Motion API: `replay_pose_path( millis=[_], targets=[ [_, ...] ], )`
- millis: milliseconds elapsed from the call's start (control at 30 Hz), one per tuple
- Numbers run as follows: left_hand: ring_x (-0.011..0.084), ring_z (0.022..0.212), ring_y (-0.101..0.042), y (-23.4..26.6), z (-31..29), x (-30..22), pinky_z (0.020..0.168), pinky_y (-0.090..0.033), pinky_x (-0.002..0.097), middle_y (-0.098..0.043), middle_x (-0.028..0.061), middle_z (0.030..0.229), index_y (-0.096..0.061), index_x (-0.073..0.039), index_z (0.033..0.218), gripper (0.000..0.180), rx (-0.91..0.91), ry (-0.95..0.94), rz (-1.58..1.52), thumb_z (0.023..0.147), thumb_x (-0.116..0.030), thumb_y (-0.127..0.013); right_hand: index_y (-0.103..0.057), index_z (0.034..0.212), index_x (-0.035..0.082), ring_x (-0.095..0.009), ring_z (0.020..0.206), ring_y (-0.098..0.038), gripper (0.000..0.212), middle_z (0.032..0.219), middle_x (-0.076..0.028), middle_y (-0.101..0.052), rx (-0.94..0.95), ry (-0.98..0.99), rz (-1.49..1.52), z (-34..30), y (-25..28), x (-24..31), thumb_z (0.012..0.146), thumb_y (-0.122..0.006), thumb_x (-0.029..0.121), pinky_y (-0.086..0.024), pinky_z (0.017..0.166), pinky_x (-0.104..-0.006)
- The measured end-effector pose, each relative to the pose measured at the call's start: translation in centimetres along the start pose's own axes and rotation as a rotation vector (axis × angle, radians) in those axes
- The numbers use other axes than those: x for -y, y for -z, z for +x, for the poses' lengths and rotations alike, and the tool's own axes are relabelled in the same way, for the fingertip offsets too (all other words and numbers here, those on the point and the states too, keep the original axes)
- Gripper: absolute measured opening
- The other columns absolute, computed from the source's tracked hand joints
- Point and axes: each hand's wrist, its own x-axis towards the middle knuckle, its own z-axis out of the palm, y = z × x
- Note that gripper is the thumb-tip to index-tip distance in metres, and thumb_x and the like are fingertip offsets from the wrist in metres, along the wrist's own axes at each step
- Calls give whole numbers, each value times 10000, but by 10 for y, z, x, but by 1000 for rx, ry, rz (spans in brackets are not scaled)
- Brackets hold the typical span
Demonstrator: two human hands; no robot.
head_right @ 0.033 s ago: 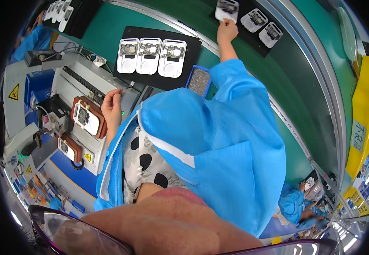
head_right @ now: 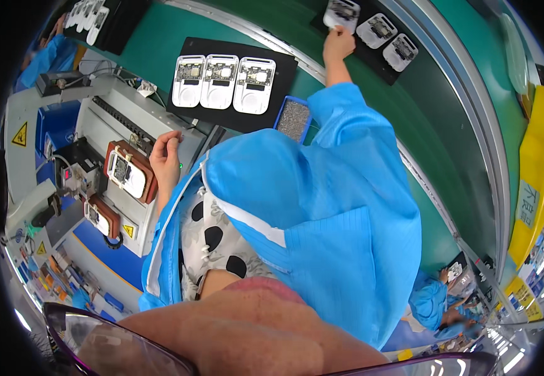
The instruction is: Assembling electronic PCBs and components into plastic housings on a factory production line.
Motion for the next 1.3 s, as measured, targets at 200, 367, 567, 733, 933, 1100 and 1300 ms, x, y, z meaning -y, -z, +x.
replay_pose_path(
  millis=[200,367,567,733,933,1100,1300],
  targets=[
    [133,932,-670,-11,-6,1,830,-525,265,-730,53,1000,-738,-26,1064,143,67,22,141,957,-45,-645,-715,1231,82,-312,835,-748,475,990,-156,-767,230,149,-158,30,-10,-26,862,-653,375,-565,850,-434],
    [125,938,-662,-14,-4,22,829,-526,262,-734,46,1022,-731,-33,1129,201,165,187,53,952,-98,-660,-788,1006,158,-297,926,-717,500,966,-105,-754,925,298,14,-65,10,40,847,-685,620,-548,811,-425],
    [125,917,-669,-52,37,44,828,-530,270,-744,69,1021,-712,-13,1175,283,335,162,46,947,-176,-671,-778,962,157,-287,961,-703,492,994,-78,-733,824,574,-237,-111,48,97,850,-676,625,-548,793,-407],
    [193,958,-688,-92,75,55,861,-540,327,-738,131,1088,-680,6,1227,429,379,54,103,906,-278,-713,-768,995,135,-266,839,-718,316,899,-88,-758,948,458,-74,-104,42,85,874,-722,422,-553,793,-396],
    [323,1145,-664,-81,75,47,966,-529,388,-673,227,1243,-497,15,1434,824,206,-123,229,836,-474,-784,-744,1024,47,-74,778,-633,217,851,-7,-710,1189,520,153,-153,96,161,981,-675,248,-515,687,-260],
    [164,978,-714,-60,57,14,822,-576,315,-744,98,1082,-652,2,1233,378,403,77,-240,947,-237,-715,-695,1104,26,-73,829,-640,233,927,-4,-714,1292,316,534,-191,116,182,989,-686,229,-524,724,-236],
    [153,891,-726,-3,33,17,760,-607,307,-741,106,1044,-654,19,1193,287,260,71,-422,996,-190,-659,-497,1421,-18,-100,947,-675,541,1078,-61,-715,1505,195,695,-253,119,203,966,-724,165,-552,818,-248]
  ],
)
